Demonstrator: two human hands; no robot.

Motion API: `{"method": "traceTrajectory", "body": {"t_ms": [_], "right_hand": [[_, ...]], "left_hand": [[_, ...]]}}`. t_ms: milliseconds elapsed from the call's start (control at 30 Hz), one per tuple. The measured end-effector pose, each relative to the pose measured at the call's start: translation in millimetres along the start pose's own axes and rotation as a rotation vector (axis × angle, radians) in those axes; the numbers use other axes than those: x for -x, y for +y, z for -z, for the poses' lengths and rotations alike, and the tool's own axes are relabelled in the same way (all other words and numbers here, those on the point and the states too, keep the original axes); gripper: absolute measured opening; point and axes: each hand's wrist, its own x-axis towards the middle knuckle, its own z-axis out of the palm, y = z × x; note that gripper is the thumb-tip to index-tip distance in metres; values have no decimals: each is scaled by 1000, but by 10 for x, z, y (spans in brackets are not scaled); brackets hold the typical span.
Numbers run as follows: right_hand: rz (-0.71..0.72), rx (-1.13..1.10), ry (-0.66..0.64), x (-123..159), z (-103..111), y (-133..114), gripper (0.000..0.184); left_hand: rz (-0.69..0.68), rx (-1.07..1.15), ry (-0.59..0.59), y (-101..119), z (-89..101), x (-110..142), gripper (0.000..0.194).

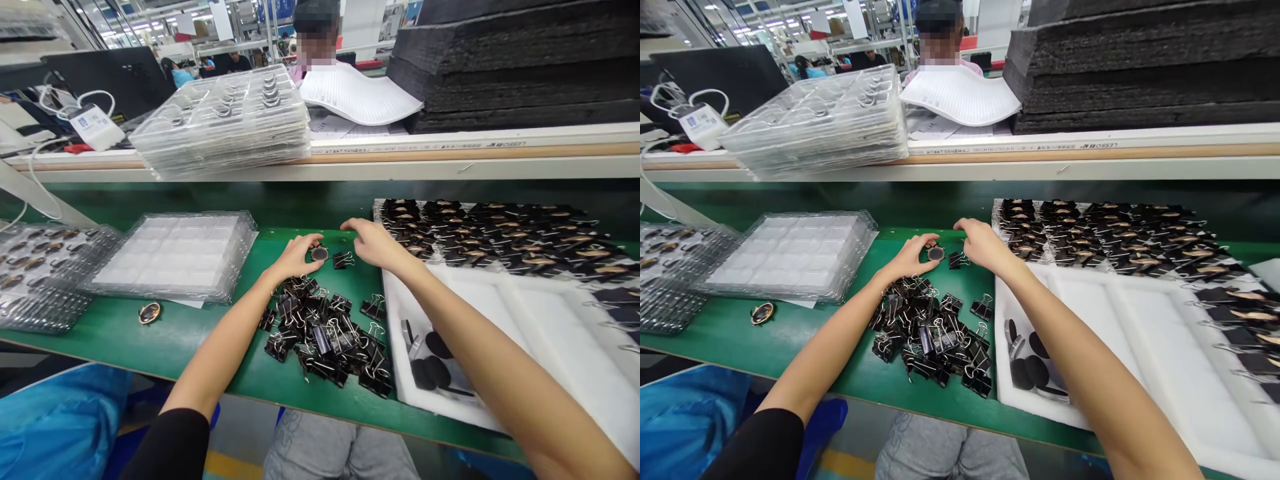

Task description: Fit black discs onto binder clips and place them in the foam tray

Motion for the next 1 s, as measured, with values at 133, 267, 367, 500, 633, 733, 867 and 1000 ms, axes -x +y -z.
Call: {"method": "traceTrajectory", "body": {"t_ms": [133, 267, 367, 500, 633, 733, 867, 1000], "right_hand": [[-288, -63, 163, -234, -97, -217, 46], [-501, 4, 155, -392, -353, -262, 51], [-562, 35, 154, -388, -513, -164, 52], [-506, 94, 238, -347, -637, 17, 51], [-482, 133, 260, -332, -715, 124, 51], [-494, 121, 261, -324, -740, 137, 51], [-523, 95, 242, -319, -731, 116, 50], [-522, 83, 249, -317, -723, 100, 49]], "left_hand": [[-18, 0, 7, -3, 0, -2, 61], [-24, 7, 14, -32, -17, 0, 60], [-22, 30, 9, -45, -32, 0, 61], [-39, 127, -4, -42, -42, 4, 67], [-31, 215, -19, -4, -30, 7, 72], [-18, 229, -49, 43, -4, -1, 72], [-15, 234, -91, 92, 20, -34, 74], [-19, 245, -117, 114, 23, -62, 78]]}}
